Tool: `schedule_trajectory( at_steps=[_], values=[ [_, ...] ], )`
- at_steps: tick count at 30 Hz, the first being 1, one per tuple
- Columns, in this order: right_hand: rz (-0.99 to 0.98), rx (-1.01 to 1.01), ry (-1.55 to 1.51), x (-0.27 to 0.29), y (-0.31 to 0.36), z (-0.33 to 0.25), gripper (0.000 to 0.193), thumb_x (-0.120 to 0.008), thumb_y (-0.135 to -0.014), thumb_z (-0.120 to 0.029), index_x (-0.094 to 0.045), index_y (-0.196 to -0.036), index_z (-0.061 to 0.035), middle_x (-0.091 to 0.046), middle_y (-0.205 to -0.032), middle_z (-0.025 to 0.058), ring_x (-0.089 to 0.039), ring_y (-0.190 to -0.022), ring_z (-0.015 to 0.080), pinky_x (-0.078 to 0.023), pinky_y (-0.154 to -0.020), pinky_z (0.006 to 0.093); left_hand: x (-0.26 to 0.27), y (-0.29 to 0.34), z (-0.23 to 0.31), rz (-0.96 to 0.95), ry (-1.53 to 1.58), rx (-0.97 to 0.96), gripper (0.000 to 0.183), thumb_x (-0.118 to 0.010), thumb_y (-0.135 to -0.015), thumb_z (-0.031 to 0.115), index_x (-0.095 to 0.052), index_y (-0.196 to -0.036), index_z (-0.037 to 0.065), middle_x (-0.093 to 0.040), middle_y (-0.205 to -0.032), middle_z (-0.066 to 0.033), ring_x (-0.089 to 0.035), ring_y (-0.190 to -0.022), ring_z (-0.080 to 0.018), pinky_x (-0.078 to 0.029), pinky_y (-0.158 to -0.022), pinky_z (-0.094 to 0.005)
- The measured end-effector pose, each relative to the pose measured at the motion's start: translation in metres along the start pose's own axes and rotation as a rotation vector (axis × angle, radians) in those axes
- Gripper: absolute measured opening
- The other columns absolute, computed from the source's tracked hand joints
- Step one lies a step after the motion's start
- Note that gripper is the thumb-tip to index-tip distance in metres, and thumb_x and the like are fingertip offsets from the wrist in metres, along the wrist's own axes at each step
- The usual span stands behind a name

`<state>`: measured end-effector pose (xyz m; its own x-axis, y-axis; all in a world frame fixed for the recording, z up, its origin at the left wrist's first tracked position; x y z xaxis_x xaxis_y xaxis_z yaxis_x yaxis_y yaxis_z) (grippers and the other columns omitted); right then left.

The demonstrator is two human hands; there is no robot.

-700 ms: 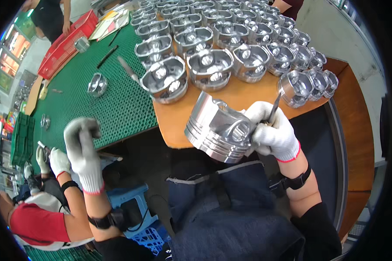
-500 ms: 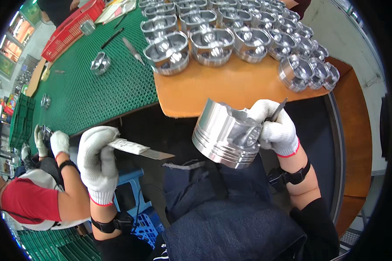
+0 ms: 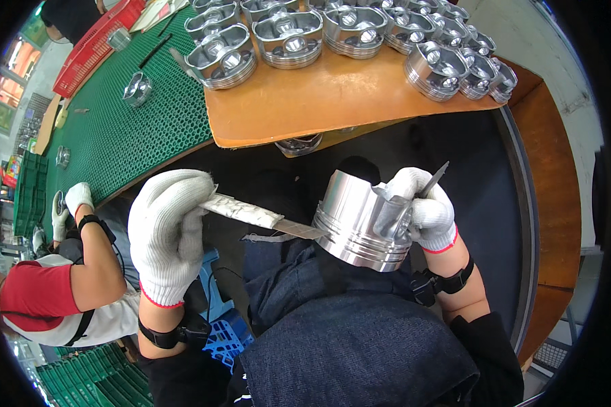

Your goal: Inspecting, cleaning, and assembling metal piston components at a factory workbench.

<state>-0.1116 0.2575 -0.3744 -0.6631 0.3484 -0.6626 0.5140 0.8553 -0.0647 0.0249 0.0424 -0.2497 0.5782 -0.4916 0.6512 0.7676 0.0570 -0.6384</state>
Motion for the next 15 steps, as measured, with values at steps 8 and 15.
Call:
schedule_trajectory(
  at_steps=[8, 15],
  values=[
    [-0.013, -0.062, -0.002, -0.004, -0.004, 0.007, 0.027, -0.066, -0.07, -0.006, -0.06, -0.095, 0.0023, -0.065, -0.082, 0.0134, -0.043, -0.041, 0.0069, -0.031, -0.036, 0.0208, -0.005, 0.0, -0.001, -0.04, 0.022, 0.019, 0.018, -0.058, -0.079, 0.0, -0.064, -0.096, 0.0, -0.065, -0.094, -0.0154, -0.063, -0.083, -0.0294, -0.051, -0.073, -0.0356],
    [0.001, -0.18, 0.059, -0.01, -0.01, 0.012, 0.025, -0.063, -0.072, -0.004, -0.06, -0.096, 0.0022, -0.066, -0.083, 0.0141, -0.055, -0.047, 0.0103, -0.04, -0.041, 0.0212, -0.026, 0.001, 0.002, -0.116, 0.218, 0.055, 0.02, -0.059, -0.078, -0.003, -0.063, -0.096, 0.001, -0.066, -0.093, -0.0146, -0.064, -0.084, -0.0291, -0.051, -0.075, -0.0362]
  ],
)
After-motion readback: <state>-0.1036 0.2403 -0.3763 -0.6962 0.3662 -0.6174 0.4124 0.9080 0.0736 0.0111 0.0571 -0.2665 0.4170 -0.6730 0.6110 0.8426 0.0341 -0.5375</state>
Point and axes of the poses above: each hand's wrist, its own y-axis away from the middle knuckle, its own x-axis out of the back of the hand, z = x × y, the point moved 8 cm from there along -y, towards the middle knuckle
